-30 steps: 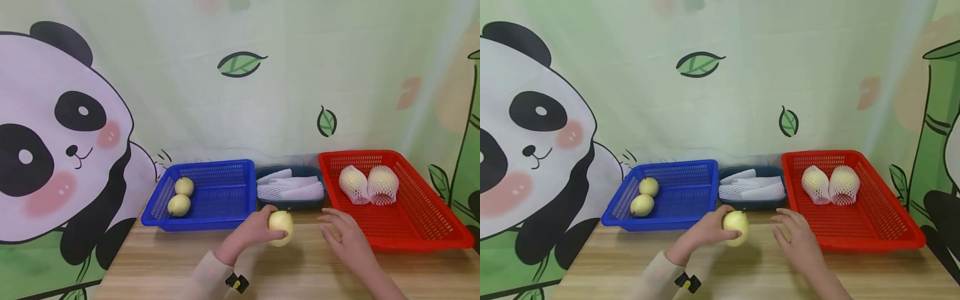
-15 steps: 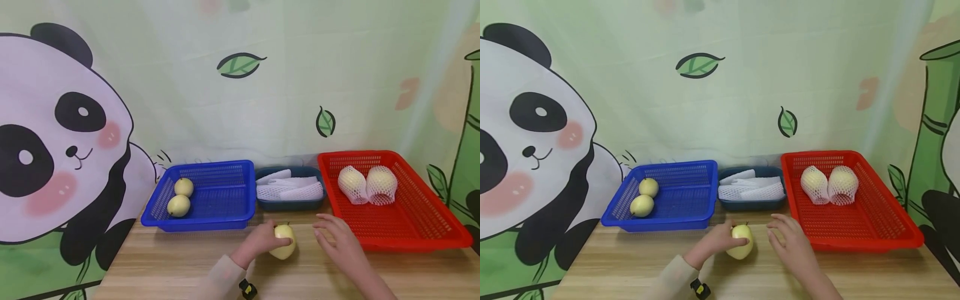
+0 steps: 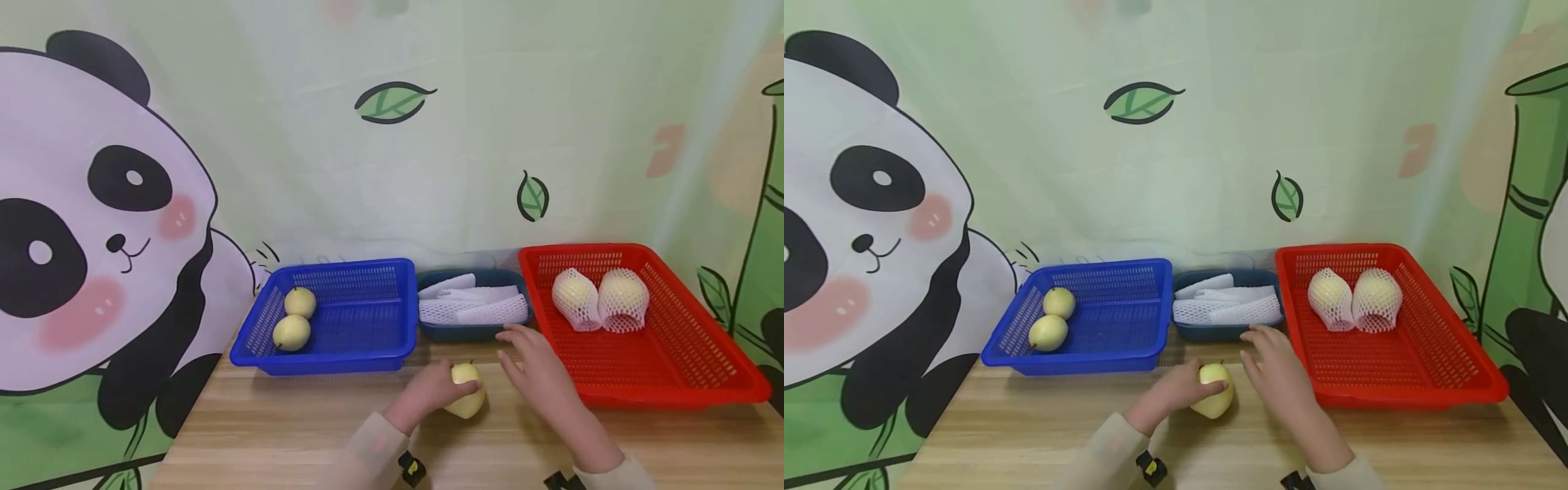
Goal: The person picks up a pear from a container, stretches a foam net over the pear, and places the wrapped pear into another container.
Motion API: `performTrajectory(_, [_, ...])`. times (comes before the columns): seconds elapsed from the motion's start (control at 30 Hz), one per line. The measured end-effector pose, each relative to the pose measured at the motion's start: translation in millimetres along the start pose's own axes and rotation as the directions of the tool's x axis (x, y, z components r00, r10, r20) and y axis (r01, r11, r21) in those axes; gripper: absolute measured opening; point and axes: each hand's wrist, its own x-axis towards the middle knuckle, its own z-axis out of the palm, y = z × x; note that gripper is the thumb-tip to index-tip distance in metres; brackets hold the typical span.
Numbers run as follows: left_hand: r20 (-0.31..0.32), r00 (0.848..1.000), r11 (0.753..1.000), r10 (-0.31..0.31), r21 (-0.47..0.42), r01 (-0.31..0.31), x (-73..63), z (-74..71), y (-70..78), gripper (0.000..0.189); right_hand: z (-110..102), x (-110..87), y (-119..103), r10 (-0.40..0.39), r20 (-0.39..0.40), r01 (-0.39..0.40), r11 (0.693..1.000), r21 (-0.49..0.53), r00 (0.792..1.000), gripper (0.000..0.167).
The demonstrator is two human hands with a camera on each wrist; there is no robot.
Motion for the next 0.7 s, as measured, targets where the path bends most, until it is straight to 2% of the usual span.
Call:
performTrajectory(0.23, [-0.009, 1.000, 0.999, 0.001, 0.047, 0.000, -1.7, -1.4, 0.8, 0.072, 22, 45.8, 6, 0.009, 0.020, -0.005, 0.984, -0.179, 1.000, 0.037])
performTrajectory(0.37, [0.009, 1.000, 0.998, 0.014, 0.053, -0.014, -4.6, -2.0, 2.2, 0.065, 35, 67.8, 16, 0.023, 0.039, -0.009, 0.951, -0.308, 0.999, 0.035])
performTrajectory(0.47, [0.017, 1.000, 0.998, 0.022, 0.061, -0.023, -6.2, -2.1, 2.9, 0.062, 42, 79.5, 22, 0.069, 0.085, -0.031, 0.921, -0.389, 0.994, 0.034])
performTrajectory(0.57, [0.011, 1.000, 0.998, 0.017, 0.065, -0.018, -6.6, -2.9, 3.3, 0.062, 47, 90.0, 26, 0.112, 0.135, -0.044, 0.904, -0.426, 0.985, 0.031])
performTrajectory(0.7, [0.001, 0.999, 0.997, 0.032, 0.073, -0.032, -6.6, -5.5, 4.2, 0.063, 52, 97.8, 31, 0.138, 0.162, -0.049, 0.887, -0.458, 0.977, 0.022])
